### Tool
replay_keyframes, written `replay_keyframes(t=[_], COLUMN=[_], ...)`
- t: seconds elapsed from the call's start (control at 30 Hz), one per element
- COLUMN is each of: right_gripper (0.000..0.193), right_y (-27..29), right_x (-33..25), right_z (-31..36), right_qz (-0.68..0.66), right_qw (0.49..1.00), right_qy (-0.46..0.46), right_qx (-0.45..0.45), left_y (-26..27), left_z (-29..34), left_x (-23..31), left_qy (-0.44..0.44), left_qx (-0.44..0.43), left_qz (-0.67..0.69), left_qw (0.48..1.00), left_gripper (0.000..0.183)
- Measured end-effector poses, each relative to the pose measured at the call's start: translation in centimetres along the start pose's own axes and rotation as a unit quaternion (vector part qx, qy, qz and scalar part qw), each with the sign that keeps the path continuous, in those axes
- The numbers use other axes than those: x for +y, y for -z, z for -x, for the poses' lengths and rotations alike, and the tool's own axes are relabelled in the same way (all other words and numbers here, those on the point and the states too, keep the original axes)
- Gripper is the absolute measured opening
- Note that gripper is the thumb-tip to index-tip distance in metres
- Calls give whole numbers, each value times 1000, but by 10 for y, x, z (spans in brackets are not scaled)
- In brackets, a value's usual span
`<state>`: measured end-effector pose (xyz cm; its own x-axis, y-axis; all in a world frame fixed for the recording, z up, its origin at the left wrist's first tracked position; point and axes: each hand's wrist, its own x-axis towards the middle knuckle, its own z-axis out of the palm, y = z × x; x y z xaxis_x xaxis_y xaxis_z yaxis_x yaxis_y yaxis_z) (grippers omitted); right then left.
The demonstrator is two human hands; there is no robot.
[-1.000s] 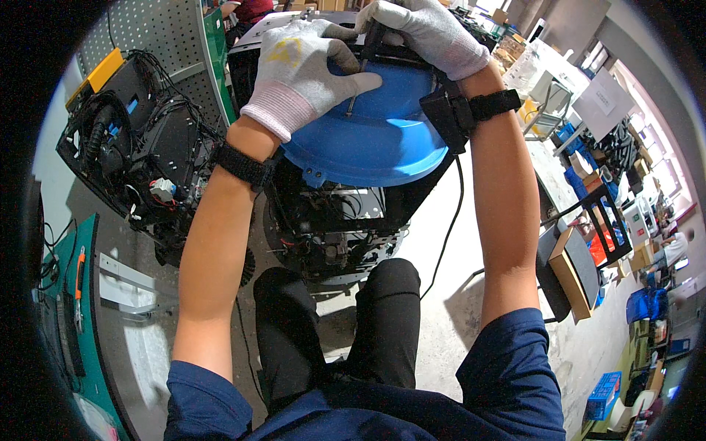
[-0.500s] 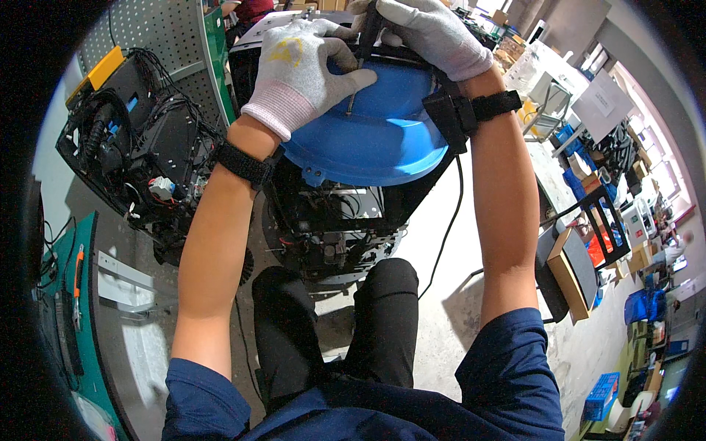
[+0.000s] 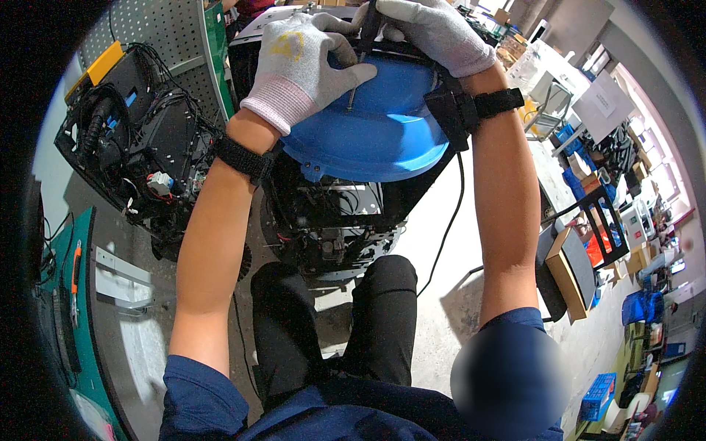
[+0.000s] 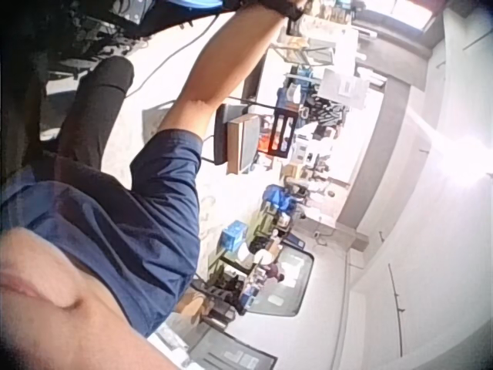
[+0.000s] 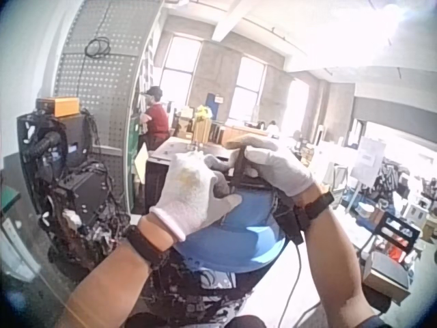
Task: The recorder is assembling components of a mobile robot, using a screwdriver to secure a blue housing and connecting internal wiring.
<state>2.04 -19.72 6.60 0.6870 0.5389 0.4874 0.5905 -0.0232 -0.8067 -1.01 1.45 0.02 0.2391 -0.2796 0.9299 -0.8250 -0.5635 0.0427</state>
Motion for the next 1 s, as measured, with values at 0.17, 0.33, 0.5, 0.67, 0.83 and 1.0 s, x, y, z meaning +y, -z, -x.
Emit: replay_keyframes(t=[0.17, 0.33, 0.5, 0.67, 0.83, 1.0], right_gripper=[42, 35, 32, 43, 54, 49], right_y=[-2, 1, 2, 0, -2, 0], right_x=[-4, -2, 2, -2, -5, -4], right_z=[1, -4, -4, 1, 1, -3], right_qz=[99, 122, 74, 52, 47, 76], right_qw=[995, 992, 995, 999, 999, 995], right_qy=[32, 20, 65, -3, 13, 41], right_qx=[-7, -21, -19, 8, -24, -43], left_y=[3, 2, -2, 4, 4, 5], left_z=[1, 1, -2, 0, 2, 1], left_x=[2, 0, 1, 2, 1, 1], left_qy=[14, 17, -34, 30, 17, -8], left_qx=[-2, -11, -31, -49, -22, 1], left_qz=[7, -14, -142, -27, -25, -12], left_qw=[1000, 1000, 989, 998, 999, 1000], left_gripper=[25, 26, 40, 26, 26, 28])
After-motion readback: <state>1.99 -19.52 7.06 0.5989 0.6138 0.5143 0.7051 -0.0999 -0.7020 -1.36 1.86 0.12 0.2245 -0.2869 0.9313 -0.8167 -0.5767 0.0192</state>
